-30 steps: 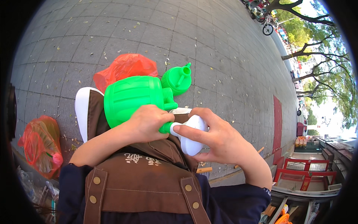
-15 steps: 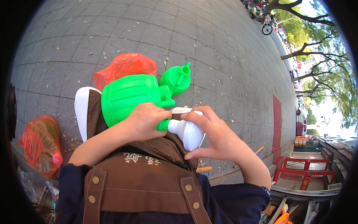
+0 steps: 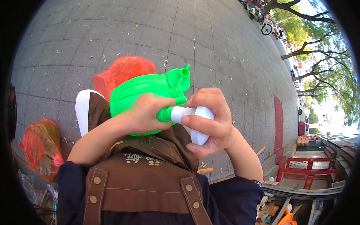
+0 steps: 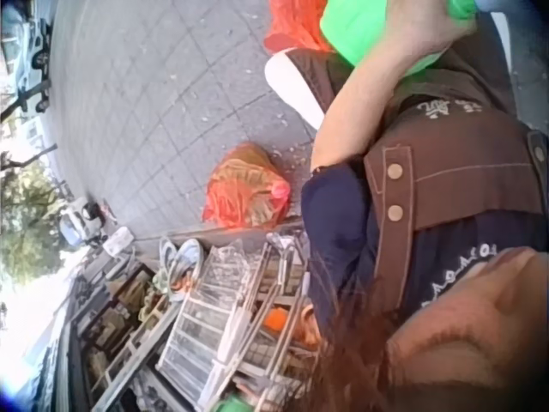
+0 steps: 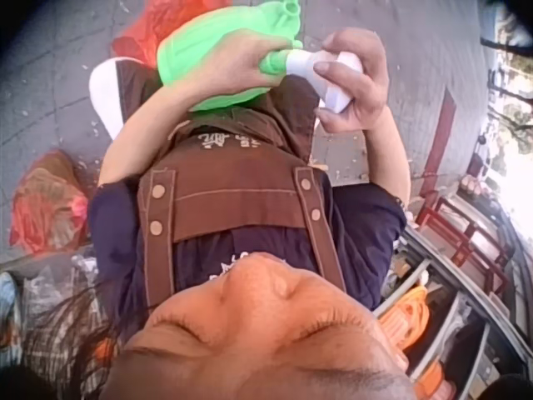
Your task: The person sits on the ground and unpacks green watering cans from orange plastic bags. They attach white sprinkler heads to the spouts of the watering cans, then place the assembled cans back into the bags.
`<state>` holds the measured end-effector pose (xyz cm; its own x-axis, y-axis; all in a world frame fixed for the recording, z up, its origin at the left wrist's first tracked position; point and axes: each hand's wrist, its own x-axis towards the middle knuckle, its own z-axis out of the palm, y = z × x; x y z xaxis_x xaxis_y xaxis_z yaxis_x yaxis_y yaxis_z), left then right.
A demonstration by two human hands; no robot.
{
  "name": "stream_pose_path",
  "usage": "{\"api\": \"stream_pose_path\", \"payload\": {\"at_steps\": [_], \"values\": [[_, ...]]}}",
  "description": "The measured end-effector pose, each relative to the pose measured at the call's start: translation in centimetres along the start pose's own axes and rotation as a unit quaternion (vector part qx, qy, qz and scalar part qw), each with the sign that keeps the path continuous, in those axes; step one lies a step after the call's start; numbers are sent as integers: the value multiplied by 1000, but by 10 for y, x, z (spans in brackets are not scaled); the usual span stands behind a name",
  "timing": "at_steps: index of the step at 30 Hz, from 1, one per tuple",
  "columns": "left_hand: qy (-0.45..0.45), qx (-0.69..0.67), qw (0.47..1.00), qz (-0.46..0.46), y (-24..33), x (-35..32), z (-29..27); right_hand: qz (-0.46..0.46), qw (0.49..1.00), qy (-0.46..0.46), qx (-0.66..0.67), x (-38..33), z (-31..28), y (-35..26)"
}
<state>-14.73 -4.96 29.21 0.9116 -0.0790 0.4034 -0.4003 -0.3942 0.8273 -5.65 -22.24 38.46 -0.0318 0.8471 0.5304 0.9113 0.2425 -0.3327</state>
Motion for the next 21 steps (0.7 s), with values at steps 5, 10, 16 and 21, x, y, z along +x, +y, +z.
{"api": "stream_pose_path", "payload": {"at_steps": [5, 10, 16, 21], "values": [[-27, 16, 999, -7, 3, 4, -10, 21, 995, -83, 41, 36, -15, 7], [-20, 15, 1000, -4, 1, 0, -5, 60, 993, -57, 82, 28, -10, 10], [10, 62, 998, -30, 2, -1, -2, 260, 962, 81, 21, 13, 12, -14], [50, 83, 995, -32, 0, -1, 1, 300, 951, 62, 40, 10, 9, -14]]}}
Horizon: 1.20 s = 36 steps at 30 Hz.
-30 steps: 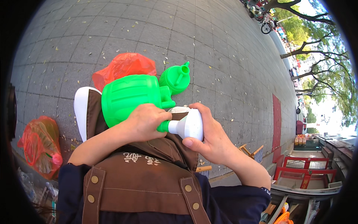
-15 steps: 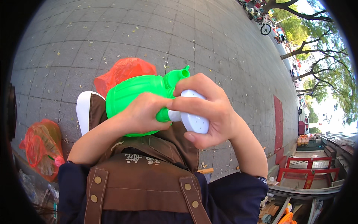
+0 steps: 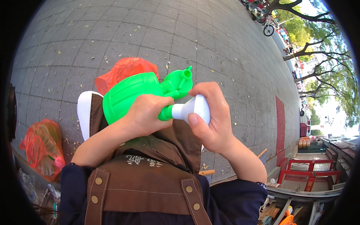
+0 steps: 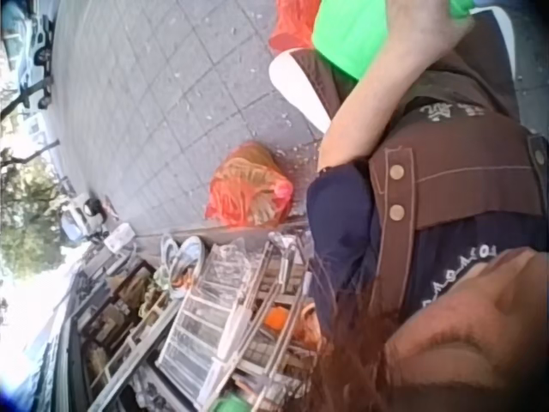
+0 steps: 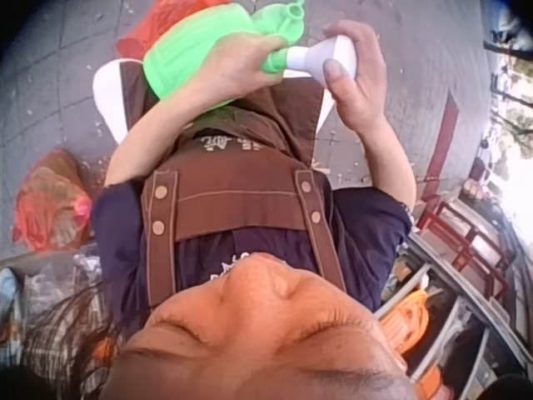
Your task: The person sits on the ground and unpacks green watering cans from orange plastic bags. They attach white sprinkler heads to the spouts of the watering cans, then place the assembled cans back into the bags.
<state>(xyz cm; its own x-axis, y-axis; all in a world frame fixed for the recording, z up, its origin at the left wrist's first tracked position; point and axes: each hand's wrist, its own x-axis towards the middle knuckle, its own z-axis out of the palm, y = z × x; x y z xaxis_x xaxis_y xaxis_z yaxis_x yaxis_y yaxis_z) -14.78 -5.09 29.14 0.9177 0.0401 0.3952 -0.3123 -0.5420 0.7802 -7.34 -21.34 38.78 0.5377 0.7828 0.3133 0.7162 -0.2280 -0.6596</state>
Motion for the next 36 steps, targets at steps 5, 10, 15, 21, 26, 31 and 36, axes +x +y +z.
{"api": "stream_pose_path", "payload": {"at_steps": [5, 10, 15, 21, 26, 31, 36], "values": [[-39, 25, 999, 23, 3, -7, 6, -129, 980, -142, -49, 17, -13, 0], [-40, 9, 999, 16, 6, -7, 6, -113, 990, -90, -7, 8, -11, 6], [6, 30, 999, 13, 7, -10, 8, 88, 995, 0, 34, -4, 1, -6], [0, -19, 1000, -5, -1, -6, 9, 89, 993, -82, -15, 13, 0, -14], [14, -38, 996, 75, -29, -5, -4, 19, 990, -60, 124, 25, 2, -12], [118, -279, 953, -9, -45, 8, -66, 59, 965, 143, 213, 17, 13, 34], [165, -406, 899, 4, -32, 28, -107, 312, 862, 191, 352, -13, 60, 164]]}}
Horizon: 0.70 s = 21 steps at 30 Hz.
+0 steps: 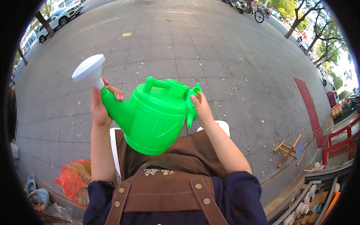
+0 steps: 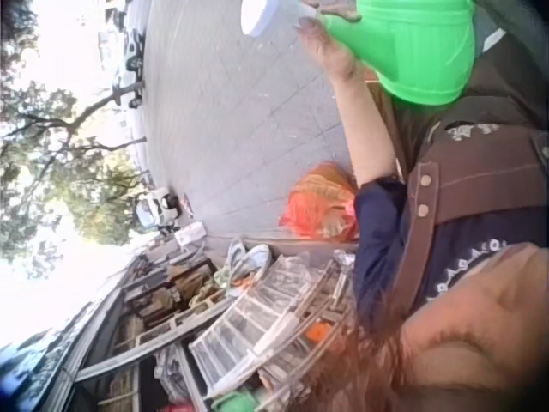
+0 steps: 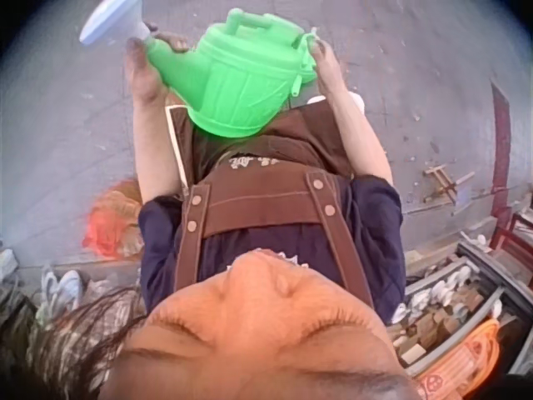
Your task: The person sits on the ground and unpacks green watering cans from orange plastic bags. They attach white sprinkler heads to the spouts of the watering cans, then place the assembled cans back into the bags.
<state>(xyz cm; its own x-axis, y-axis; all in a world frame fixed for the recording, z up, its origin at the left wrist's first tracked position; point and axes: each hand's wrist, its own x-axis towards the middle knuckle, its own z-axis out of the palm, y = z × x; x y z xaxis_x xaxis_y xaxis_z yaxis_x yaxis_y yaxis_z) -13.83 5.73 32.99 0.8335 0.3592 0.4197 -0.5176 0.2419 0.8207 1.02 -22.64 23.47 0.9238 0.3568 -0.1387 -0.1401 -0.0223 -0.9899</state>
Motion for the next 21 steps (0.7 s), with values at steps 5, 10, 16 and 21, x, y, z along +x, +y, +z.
{"api": "stream_pose_path", "payload": {"at_steps": [5, 10, 16, 21], "values": [[-14, -90, 996, 2, 11, -4, 5, 38, 944, -146, 294, 20, -17, 29], [-7, -101, 995, -12, 8, -17, 11, -36, 962, -121, 241, 20, -34, 26], [-36, -67, 995, -63, 22, -18, 23, -18, 972, -82, 221, -11, -70, 36], [33, -100, 992, -69, 28, -12, 29, -35, 980, -16, 197, -29, -70, 24]]}}
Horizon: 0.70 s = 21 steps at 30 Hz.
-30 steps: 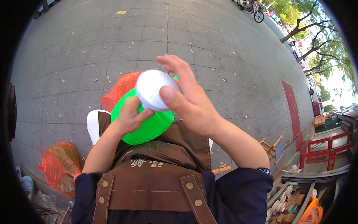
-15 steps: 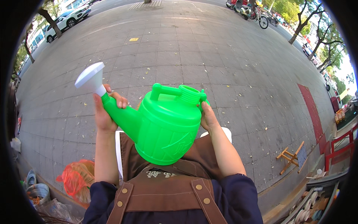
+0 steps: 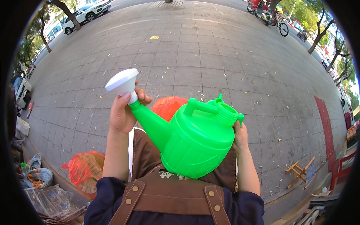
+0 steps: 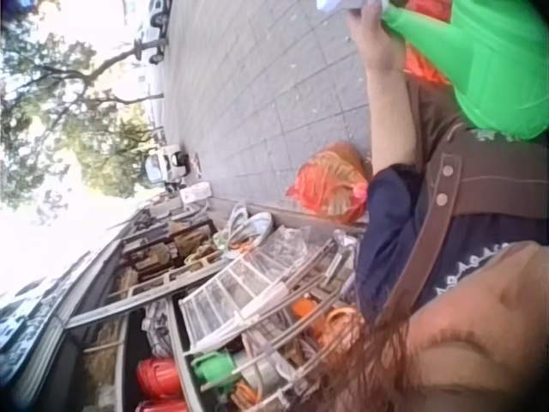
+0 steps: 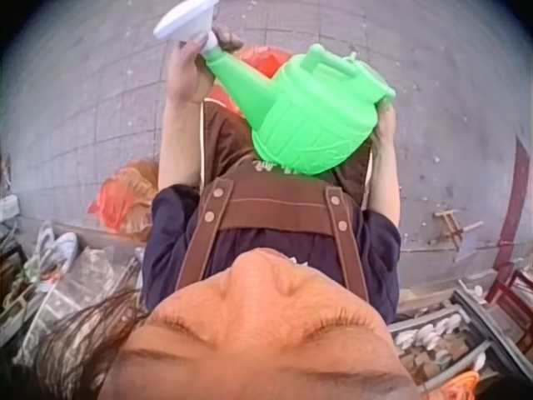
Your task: The person sits on the ground and unpacks green watering cans from orange plastic bags. They attach white sprinkler heads to the spouts of the watering cans, then place the assembled cans back into the bags.
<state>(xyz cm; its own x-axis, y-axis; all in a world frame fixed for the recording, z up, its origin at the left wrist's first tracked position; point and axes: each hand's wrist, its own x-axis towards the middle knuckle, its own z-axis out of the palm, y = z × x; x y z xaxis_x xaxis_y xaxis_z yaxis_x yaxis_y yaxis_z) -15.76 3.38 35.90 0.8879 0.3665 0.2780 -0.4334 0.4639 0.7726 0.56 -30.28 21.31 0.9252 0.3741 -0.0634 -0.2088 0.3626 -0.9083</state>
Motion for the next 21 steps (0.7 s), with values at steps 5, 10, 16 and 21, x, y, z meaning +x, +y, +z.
{"api": "stream_pose_path", "payload": {"at_steps": [5, 10, 16, 21], "values": [[-45, 23, 999, -14, -3, -6, -9, -16, 1000, -3, -18, -10, 2, -17], [-227, -46, 972, -30, -20, -16, -33, 83, 996, 12, -36, -16, 16, -24], [-134, -134, 982, 4, -40, -18, -20, 95, 995, -26, 8, -2, -5, -2], [-223, -157, 962, -12, -44, -14, -35, 126, 991, -34, -3, 3, 3, 4]]}}
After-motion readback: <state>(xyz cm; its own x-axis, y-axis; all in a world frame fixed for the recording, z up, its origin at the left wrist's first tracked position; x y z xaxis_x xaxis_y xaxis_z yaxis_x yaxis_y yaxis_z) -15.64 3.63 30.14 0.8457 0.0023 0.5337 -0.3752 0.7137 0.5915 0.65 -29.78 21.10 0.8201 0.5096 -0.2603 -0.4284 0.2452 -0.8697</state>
